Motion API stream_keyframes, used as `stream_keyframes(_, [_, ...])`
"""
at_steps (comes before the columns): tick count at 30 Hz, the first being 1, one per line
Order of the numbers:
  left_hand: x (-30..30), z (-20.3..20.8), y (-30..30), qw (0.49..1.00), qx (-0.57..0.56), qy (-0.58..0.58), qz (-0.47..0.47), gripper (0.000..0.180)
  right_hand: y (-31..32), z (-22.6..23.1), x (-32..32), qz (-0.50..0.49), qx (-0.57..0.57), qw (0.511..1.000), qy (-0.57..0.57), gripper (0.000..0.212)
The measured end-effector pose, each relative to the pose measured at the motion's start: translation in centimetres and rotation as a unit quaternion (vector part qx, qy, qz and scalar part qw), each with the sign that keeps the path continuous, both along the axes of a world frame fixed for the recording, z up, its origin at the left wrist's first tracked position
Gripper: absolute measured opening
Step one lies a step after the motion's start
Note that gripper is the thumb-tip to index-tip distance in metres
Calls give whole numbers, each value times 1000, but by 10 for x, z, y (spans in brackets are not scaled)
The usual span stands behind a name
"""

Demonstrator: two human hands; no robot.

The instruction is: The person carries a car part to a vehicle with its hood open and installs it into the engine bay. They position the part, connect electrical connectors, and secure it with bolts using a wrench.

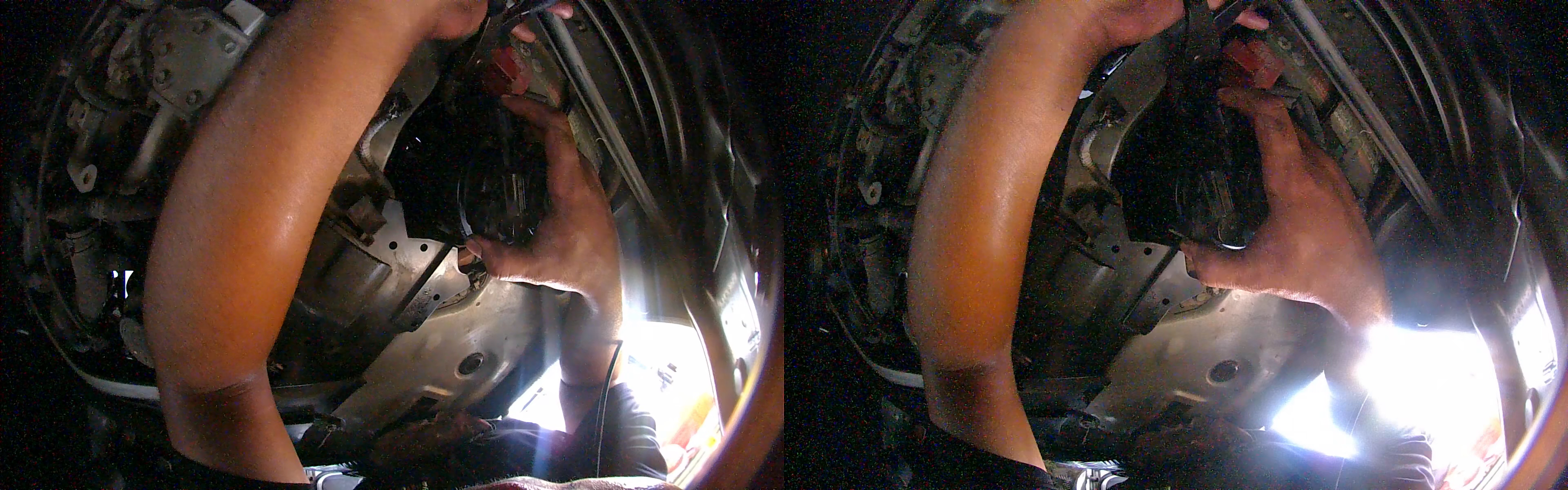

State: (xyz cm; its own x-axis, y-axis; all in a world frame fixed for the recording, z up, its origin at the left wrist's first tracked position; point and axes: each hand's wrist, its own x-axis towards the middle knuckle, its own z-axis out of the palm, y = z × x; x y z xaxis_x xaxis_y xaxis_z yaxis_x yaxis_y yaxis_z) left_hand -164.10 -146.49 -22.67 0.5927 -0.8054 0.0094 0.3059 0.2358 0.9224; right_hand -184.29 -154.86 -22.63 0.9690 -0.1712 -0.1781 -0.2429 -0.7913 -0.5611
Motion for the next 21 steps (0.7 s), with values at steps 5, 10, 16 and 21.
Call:
stream_keyframes(5, [1,-15,-18,994,-59,-65,-61,24,1,1,0,-2,-2,1000,14,114])
stream_keyframes(10, [10,-35,-33,972,-156,-105,-141,23,1,1,-1,0,3,1000,11,114])
stream_keyframes(16, [14,-44,-38,931,-214,-287,-70,21,1,-2,0,-2,2,1000,-2,113])
stream_keyframes(21, [10,-34,-35,945,-141,-290,-62,25,1,0,-1,-2,-7,1000,2,113])
